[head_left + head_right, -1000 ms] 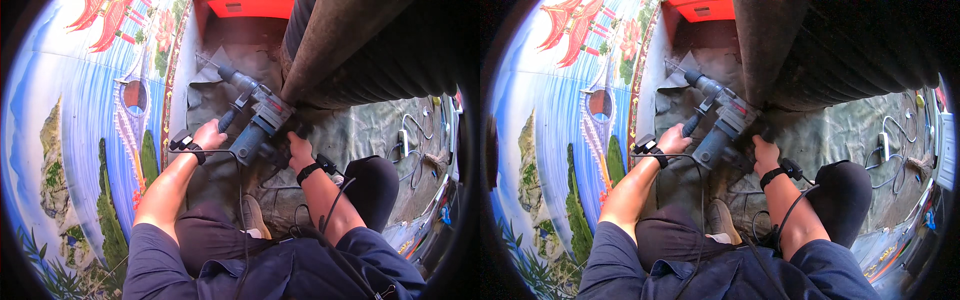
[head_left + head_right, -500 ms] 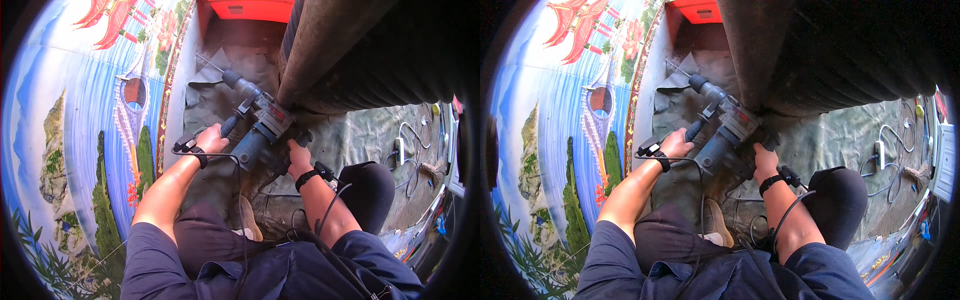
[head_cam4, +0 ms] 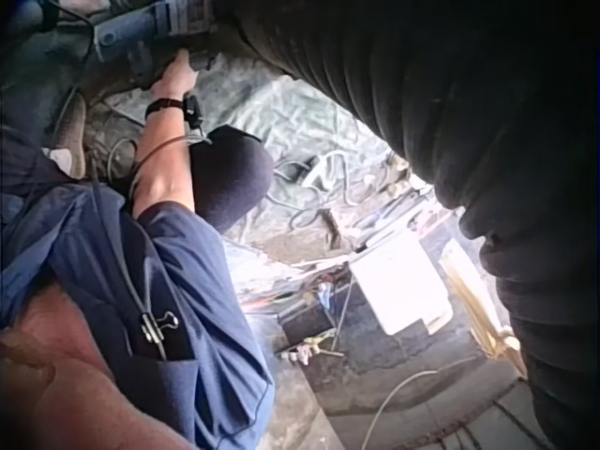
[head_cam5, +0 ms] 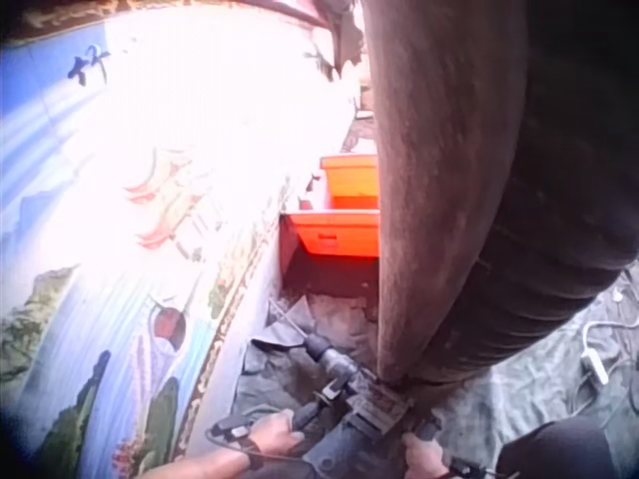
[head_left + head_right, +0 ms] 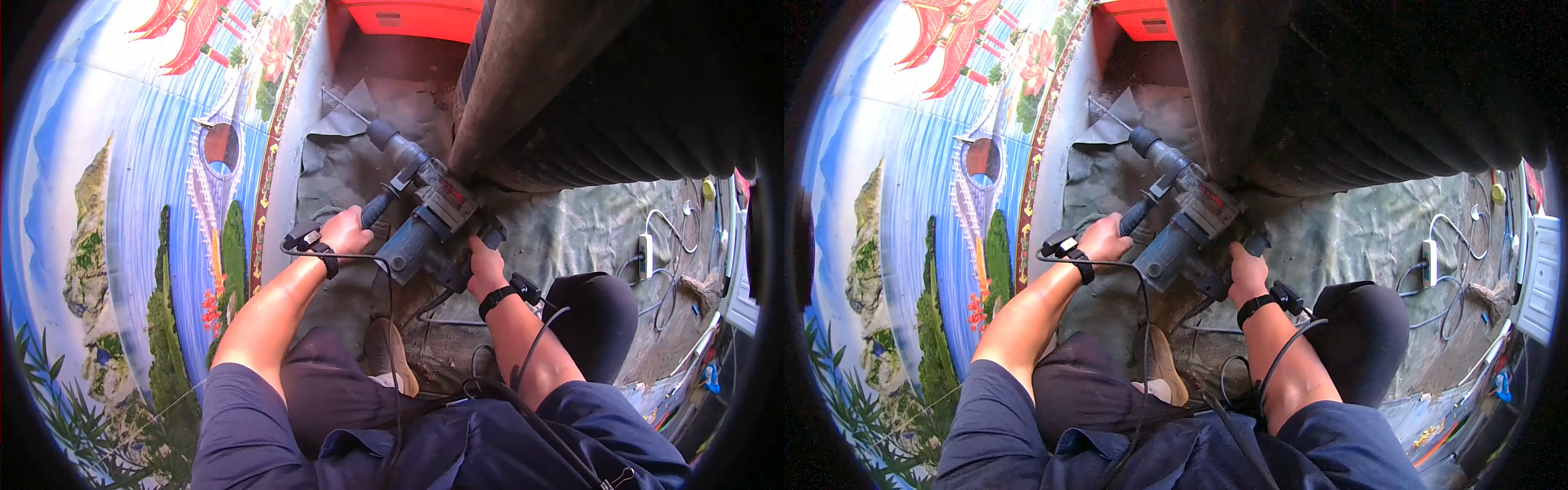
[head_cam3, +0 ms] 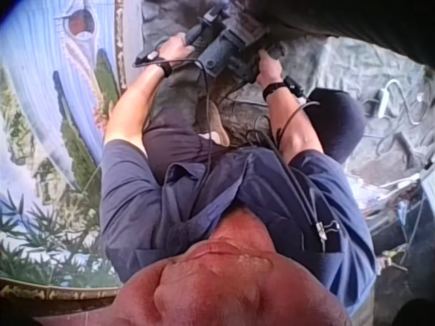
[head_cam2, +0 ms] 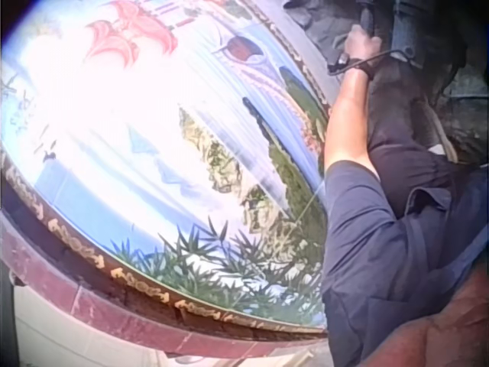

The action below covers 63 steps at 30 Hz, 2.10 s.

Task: The recorder is using a rotary hammer drill to make a hole in a tiled wall, then uses a screwdriver to manipulate wiring.

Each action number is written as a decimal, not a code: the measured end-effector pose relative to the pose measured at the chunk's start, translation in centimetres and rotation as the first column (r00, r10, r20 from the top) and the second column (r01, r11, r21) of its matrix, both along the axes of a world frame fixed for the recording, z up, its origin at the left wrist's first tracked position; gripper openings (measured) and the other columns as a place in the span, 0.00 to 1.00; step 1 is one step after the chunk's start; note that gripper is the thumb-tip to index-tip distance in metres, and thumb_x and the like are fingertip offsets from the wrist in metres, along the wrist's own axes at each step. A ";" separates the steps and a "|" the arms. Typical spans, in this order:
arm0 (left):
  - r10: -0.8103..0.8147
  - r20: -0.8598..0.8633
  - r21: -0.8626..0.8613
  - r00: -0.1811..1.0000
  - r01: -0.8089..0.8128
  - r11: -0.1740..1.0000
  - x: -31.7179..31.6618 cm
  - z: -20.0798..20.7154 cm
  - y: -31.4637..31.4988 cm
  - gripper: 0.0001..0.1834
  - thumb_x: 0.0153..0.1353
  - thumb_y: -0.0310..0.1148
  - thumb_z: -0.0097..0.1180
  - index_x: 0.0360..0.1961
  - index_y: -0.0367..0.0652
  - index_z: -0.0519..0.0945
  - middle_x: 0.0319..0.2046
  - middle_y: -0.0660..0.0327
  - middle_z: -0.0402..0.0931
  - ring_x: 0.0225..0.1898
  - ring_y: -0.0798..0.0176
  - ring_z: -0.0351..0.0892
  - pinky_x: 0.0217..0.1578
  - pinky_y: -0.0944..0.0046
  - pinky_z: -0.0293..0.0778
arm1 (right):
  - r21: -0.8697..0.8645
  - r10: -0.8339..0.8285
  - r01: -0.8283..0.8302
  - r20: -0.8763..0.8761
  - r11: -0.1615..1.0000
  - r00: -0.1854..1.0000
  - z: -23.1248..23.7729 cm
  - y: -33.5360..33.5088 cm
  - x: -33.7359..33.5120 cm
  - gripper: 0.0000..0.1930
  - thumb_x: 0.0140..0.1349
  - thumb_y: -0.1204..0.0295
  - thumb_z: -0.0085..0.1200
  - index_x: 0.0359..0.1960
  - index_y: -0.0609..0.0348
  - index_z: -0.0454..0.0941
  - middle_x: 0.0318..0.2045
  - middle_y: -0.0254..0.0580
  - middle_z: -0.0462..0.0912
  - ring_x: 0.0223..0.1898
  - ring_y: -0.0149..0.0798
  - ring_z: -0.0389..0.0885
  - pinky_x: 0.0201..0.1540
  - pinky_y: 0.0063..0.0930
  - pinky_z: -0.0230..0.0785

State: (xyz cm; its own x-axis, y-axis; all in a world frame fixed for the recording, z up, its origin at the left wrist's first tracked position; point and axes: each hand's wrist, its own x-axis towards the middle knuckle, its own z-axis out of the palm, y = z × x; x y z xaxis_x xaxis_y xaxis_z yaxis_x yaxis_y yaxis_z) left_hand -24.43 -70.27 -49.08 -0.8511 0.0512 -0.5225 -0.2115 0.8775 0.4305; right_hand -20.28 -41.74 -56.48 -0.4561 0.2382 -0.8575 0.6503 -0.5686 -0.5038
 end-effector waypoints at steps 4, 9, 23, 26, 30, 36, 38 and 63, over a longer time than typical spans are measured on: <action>0.012 -0.011 -0.007 1.000 -0.012 1.000 0.2 -0.1 -0.2 0.15 0.51 0.34 0.55 0.36 0.35 0.74 0.33 0.38 0.78 0.40 0.35 0.78 0.43 0.44 0.73 | -0.003 0.041 -0.041 -0.003 0.999 0.999 0.3 -0.1 0.1 0.17 0.57 0.70 0.62 0.47 0.62 0.76 0.40 0.41 0.80 0.39 0.42 0.79 0.40 0.44 0.74; 0.007 0.017 -0.013 1.000 -0.006 1.000 0.2 0.0 0.0 0.16 0.53 0.35 0.56 0.39 0.36 0.74 0.35 0.39 0.80 0.42 0.35 0.79 0.44 0.42 0.73 | 0.028 0.044 -0.045 0.018 0.999 0.999 0.3 0.1 0.2 0.17 0.58 0.71 0.60 0.48 0.62 0.76 0.39 0.42 0.81 0.37 0.43 0.82 0.39 0.42 0.76; 0.018 0.066 -0.067 0.998 -0.014 0.998 0.4 0.5 0.8 0.17 0.55 0.36 0.57 0.41 0.36 0.74 0.37 0.40 0.80 0.43 0.36 0.80 0.45 0.42 0.74 | 0.012 0.007 -0.007 0.019 1.000 1.000 0.2 0.6 0.4 0.12 0.60 0.72 0.58 0.45 0.60 0.76 0.31 0.41 0.79 0.27 0.43 0.80 0.29 0.40 0.76; 0.028 -0.009 -0.039 1.000 -0.029 0.999 0.9 0.4 0.7 0.15 0.52 0.35 0.56 0.38 0.36 0.74 0.32 0.40 0.80 0.39 0.35 0.79 0.42 0.41 0.73 | 0.057 0.037 -0.039 0.045 0.998 0.998 0.3 0.6 0.5 0.11 0.60 0.72 0.58 0.44 0.60 0.76 0.30 0.41 0.79 0.26 0.42 0.80 0.29 0.40 0.76; 0.020 -0.006 -0.029 1.000 -0.020 0.999 1.0 0.6 0.7 0.16 0.53 0.36 0.56 0.38 0.36 0.74 0.33 0.40 0.79 0.39 0.35 0.79 0.42 0.41 0.73 | 0.036 0.055 -0.058 0.064 0.998 0.996 0.6 0.6 0.6 0.15 0.60 0.71 0.59 0.46 0.63 0.76 0.34 0.42 0.80 0.31 0.44 0.81 0.34 0.42 0.76; 0.027 0.010 -0.025 1.000 -0.026 0.999 0.9 0.7 0.8 0.16 0.53 0.36 0.56 0.38 0.36 0.74 0.34 0.40 0.79 0.40 0.34 0.79 0.42 0.42 0.73 | 0.035 0.022 -0.024 0.051 0.999 0.998 0.8 0.5 0.7 0.11 0.61 0.70 0.59 0.42 0.61 0.76 0.28 0.42 0.78 0.25 0.42 0.78 0.27 0.40 0.74; 0.024 0.010 -0.025 1.000 -0.024 0.999 1.0 0.8 0.8 0.16 0.53 0.36 0.56 0.38 0.36 0.74 0.34 0.40 0.79 0.40 0.34 0.79 0.42 0.42 0.73 | 0.023 0.009 -0.010 0.043 1.000 0.999 0.8 0.7 0.9 0.11 0.61 0.70 0.59 0.42 0.60 0.75 0.28 0.41 0.78 0.25 0.42 0.78 0.27 0.39 0.73; -0.001 0.074 0.002 0.997 0.000 1.000 5.4 6.3 4.9 0.14 0.53 0.34 0.60 0.35 0.35 0.74 0.30 0.43 0.80 0.34 0.37 0.81 0.38 0.41 0.75 | 0.066 0.074 -0.087 0.176 0.994 0.982 3.0 5.3 7.4 0.15 0.57 0.62 0.67 0.38 0.55 0.74 0.24 0.35 0.74 0.23 0.37 0.74 0.27 0.35 0.70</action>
State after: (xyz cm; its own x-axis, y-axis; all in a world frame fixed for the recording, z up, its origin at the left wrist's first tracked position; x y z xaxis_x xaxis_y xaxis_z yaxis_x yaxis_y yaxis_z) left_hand -19.01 -65.37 -42.80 -0.8101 0.0529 -0.5839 -0.2424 0.8766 0.4158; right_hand -12.89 -36.43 -53.52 -0.3227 0.2712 -0.9068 0.7735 -0.4767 -0.4178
